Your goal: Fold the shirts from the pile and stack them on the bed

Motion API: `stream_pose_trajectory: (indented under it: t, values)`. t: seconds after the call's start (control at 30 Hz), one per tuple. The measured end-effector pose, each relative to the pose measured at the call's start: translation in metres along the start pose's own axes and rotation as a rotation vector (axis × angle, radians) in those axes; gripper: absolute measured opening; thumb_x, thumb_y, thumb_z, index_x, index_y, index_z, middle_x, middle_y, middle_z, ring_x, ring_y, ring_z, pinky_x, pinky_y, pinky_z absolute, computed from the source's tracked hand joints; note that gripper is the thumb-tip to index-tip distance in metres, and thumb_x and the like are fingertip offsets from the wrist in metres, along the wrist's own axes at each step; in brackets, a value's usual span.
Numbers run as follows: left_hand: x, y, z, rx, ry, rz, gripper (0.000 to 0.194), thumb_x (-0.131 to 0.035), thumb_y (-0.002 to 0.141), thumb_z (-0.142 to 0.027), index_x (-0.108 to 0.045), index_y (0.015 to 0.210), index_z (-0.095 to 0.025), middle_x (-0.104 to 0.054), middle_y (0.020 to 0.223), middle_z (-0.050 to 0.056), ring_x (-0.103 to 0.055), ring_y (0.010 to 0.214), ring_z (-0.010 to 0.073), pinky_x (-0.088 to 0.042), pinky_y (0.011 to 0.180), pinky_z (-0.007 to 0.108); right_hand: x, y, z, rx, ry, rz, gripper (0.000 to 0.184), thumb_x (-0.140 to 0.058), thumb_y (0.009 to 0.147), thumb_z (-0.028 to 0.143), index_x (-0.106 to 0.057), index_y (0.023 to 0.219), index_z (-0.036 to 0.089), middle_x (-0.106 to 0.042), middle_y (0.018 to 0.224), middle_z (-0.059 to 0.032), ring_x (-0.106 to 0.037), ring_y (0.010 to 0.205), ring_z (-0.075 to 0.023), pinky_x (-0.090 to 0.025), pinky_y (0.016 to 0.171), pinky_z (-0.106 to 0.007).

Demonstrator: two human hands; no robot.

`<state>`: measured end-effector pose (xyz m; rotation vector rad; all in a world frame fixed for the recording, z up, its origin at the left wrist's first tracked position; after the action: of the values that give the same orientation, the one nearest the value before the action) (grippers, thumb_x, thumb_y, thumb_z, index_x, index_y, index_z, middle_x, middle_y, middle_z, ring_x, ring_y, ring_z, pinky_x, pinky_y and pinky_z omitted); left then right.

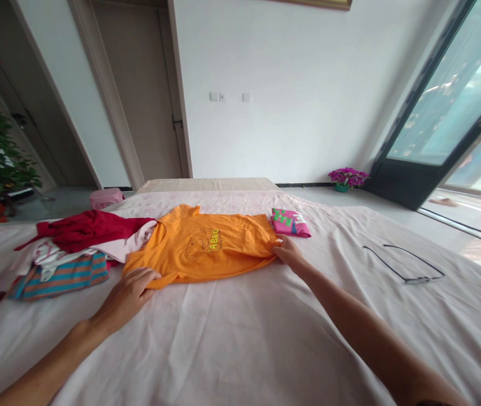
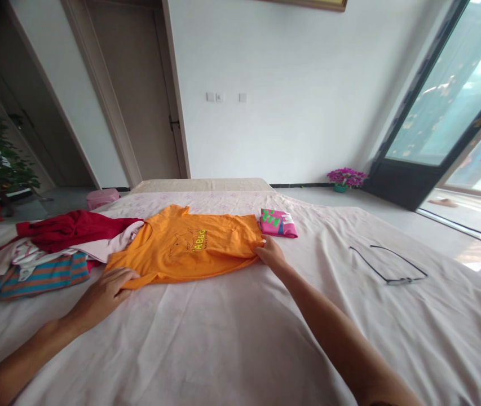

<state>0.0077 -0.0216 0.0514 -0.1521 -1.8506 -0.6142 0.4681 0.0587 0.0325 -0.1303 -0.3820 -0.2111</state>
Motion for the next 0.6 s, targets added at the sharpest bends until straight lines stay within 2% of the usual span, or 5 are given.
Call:
stream_pose_trajectory:
  t: [0.1,0.3,0.5,0.57,0.6]
  values:
    - [0.01,-0.004,0.0,-0.008,-0.051,-0.017,0.029,-0.042,0.078,-0.012,-0.059,0.098,-0.024,-0.068,0.101,0.003,-0.063,0.101,0.0204,-0.047,0.09,0.03,0.007,-0.014,-0.004,0.0,0.122,0.059,0.059,-0.077,0.072,0.032,-0.054,0.124,0.017,-0.061,0.068,0.0022,-0.055,0.051,-0.0118,-0.046,0.045,-0.022]
    - [0.013,-0.023,-0.022,-0.041,-0.078,0.145,0.033,-0.037,0.078,-0.009,-0.06,0.096,-0.025,-0.067,0.097,0.0,-0.064,0.094,0.0172,-0.047,0.084,0.026,0.04,-0.052,-0.02,-0.076,0.246,0.172,0.049,-0.077,0.072,0.041,-0.061,0.11,0.016,-0.053,0.059,0.0049,-0.042,0.043,-0.0066,-0.035,0.038,-0.018]
    - [0.002,-0.03,-0.063,-0.03,-0.191,0.353,0.027,-0.041,0.079,-0.011,-0.062,0.089,-0.025,-0.069,0.091,-0.002,-0.065,0.086,0.0159,-0.046,0.078,0.024,0.067,-0.062,-0.043,-0.142,-0.121,0.164,0.049,-0.072,0.068,0.027,-0.06,0.113,0.015,-0.052,0.05,0.007,-0.043,0.039,-0.0098,-0.027,0.036,-0.02]
    - [0.004,-0.025,-0.054,0.013,-0.259,0.374,0.022,-0.043,0.086,-0.022,-0.065,0.09,-0.025,-0.07,0.088,-0.002,-0.065,0.082,0.0159,-0.047,0.075,0.023,0.077,-0.056,-0.044,-0.135,-0.272,0.176,0.04,-0.072,0.066,0.024,-0.065,0.105,0.018,-0.056,0.051,0.0046,-0.046,0.04,-0.0112,-0.027,0.037,-0.021]
    - [0.009,-0.019,-0.042,0.053,-0.277,0.333,0.023,-0.043,0.089,-0.028,-0.065,0.092,-0.025,-0.071,0.089,-0.002,-0.066,0.083,0.0165,-0.048,0.074,0.023,0.083,-0.051,-0.039,-0.103,-0.354,0.159,0.034,-0.072,0.066,0.024,-0.067,0.099,0.019,-0.058,0.054,0.0027,-0.049,0.042,-0.012,-0.028,0.039,-0.021]
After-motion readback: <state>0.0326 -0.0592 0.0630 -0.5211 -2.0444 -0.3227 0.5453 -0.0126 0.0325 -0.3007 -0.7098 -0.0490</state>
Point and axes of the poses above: each hand's wrist, its own y-axis towards the middle knuckle, its own x-axis out of the back of the hand, z = x × y, the point moved 9 cm from there along y, towards the middle knuckle
